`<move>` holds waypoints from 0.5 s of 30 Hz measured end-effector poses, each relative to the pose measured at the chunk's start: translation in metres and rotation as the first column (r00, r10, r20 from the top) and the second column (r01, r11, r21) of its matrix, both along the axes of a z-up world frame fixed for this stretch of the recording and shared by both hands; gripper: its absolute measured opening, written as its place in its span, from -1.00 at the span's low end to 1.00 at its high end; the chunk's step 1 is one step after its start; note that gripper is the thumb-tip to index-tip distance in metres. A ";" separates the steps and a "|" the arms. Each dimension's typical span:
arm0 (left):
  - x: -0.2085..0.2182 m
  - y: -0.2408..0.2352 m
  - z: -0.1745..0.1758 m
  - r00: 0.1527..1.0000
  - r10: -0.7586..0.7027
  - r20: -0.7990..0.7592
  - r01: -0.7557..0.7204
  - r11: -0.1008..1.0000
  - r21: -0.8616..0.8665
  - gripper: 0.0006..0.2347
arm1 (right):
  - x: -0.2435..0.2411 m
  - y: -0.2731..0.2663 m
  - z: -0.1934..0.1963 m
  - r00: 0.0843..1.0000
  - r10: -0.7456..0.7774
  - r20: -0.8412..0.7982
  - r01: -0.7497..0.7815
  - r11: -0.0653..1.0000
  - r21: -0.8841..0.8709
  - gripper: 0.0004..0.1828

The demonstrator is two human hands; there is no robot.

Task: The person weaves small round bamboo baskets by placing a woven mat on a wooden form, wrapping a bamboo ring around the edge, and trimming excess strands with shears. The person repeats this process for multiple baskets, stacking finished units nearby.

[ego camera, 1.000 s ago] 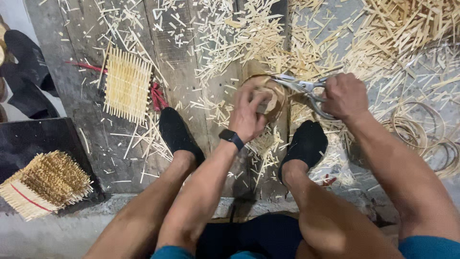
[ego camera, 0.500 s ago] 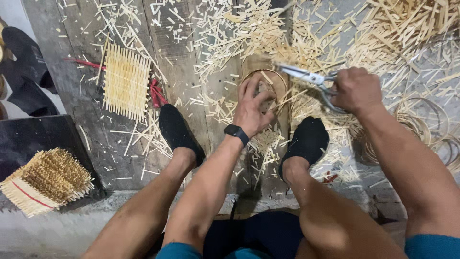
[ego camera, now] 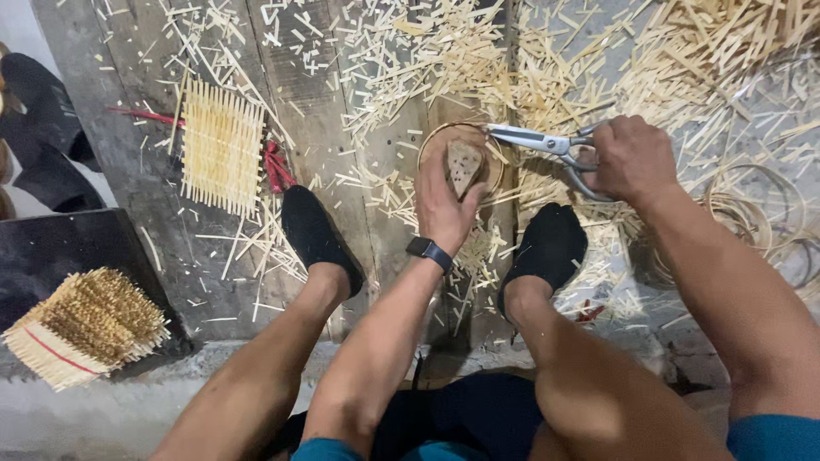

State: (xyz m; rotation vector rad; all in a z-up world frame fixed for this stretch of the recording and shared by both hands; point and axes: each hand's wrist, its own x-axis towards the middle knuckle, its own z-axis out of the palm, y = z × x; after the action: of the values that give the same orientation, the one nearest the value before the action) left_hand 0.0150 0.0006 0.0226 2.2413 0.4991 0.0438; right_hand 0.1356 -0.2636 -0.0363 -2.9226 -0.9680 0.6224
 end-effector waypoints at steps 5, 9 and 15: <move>-0.005 0.005 -0.011 0.993 -0.116 -0.026 0.116 0.993 -0.001 -0.38 | -0.009 0.025 -0.004 1.000 0.012 0.015 -0.011 0.999 -0.051 -0.33; 0.001 0.016 -0.008 0.984 -0.175 -0.036 0.174 0.984 -0.022 -0.40 | -0.003 0.018 0.000 0.989 -0.059 -0.136 0.046 0.995 -0.093 -0.54; 0.008 0.028 -0.001 0.955 -0.295 -0.018 0.293 0.953 -0.081 -0.40 | -0.003 0.013 0.001 0.993 -0.032 -0.110 0.022 0.996 -0.087 -0.44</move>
State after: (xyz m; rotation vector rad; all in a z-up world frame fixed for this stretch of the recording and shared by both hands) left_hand 0.0232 0.0281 0.0212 2.2196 0.1742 -0.1614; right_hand 0.1327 -0.2510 -0.0349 -2.9317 -0.9111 0.8356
